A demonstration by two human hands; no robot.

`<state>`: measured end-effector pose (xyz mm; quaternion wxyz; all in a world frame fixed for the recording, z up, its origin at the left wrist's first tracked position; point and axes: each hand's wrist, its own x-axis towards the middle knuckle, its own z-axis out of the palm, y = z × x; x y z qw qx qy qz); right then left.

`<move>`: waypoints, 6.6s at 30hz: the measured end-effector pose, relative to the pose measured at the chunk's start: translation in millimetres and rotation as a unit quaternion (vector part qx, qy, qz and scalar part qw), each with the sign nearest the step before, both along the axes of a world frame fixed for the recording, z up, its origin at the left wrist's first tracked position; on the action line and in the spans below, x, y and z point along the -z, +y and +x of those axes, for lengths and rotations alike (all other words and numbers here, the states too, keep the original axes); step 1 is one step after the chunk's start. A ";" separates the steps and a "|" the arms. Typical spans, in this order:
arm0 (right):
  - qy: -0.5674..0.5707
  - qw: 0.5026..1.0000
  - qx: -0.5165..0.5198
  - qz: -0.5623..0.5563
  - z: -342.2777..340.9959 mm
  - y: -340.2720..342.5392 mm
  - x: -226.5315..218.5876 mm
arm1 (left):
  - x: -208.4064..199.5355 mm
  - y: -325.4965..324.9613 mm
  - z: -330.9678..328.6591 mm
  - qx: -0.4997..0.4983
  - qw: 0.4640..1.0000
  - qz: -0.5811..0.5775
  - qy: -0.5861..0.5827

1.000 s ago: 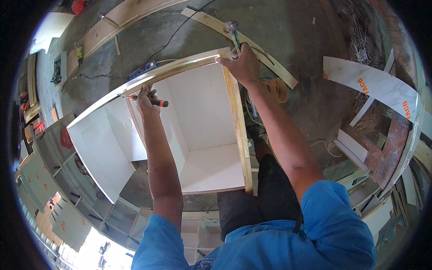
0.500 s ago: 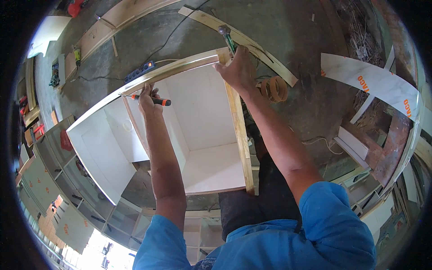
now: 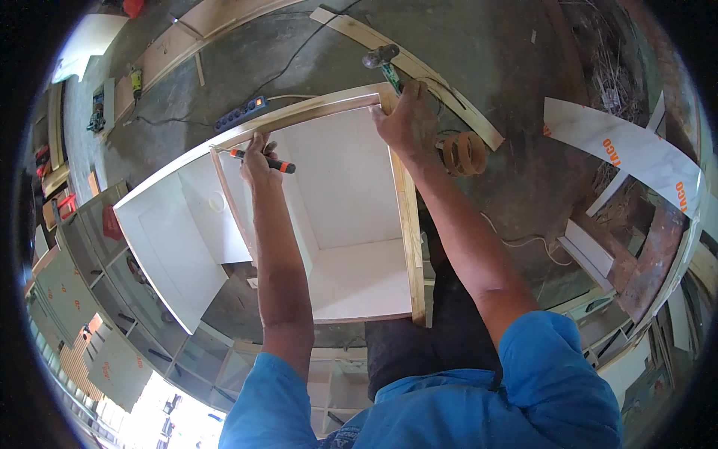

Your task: The person aligns a wooden strip onto a cabinet frame and hammers it into place, then uses a small wooden block to apply pressure or glue to the joints.

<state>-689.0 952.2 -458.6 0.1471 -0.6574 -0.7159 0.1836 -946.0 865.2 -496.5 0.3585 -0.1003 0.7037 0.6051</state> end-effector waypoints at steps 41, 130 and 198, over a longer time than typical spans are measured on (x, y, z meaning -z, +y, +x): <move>0.184 0.956 0.111 -0.198 185.5 -119.7 -93.0 | -256.2 -442.3 -84.5 -0.173 0.983 0.063 0.013; -0.123 0.362 0.917 0.114 192.1 -1517.8 -428.2 | -433.5 -1316.6 626.0 0.806 -0.147 0.566 0.090; -0.328 0.674 0.637 0.177 363.6 -1359.8 -797.6 | -428.9 -811.4 717.8 0.831 0.255 0.370 0.329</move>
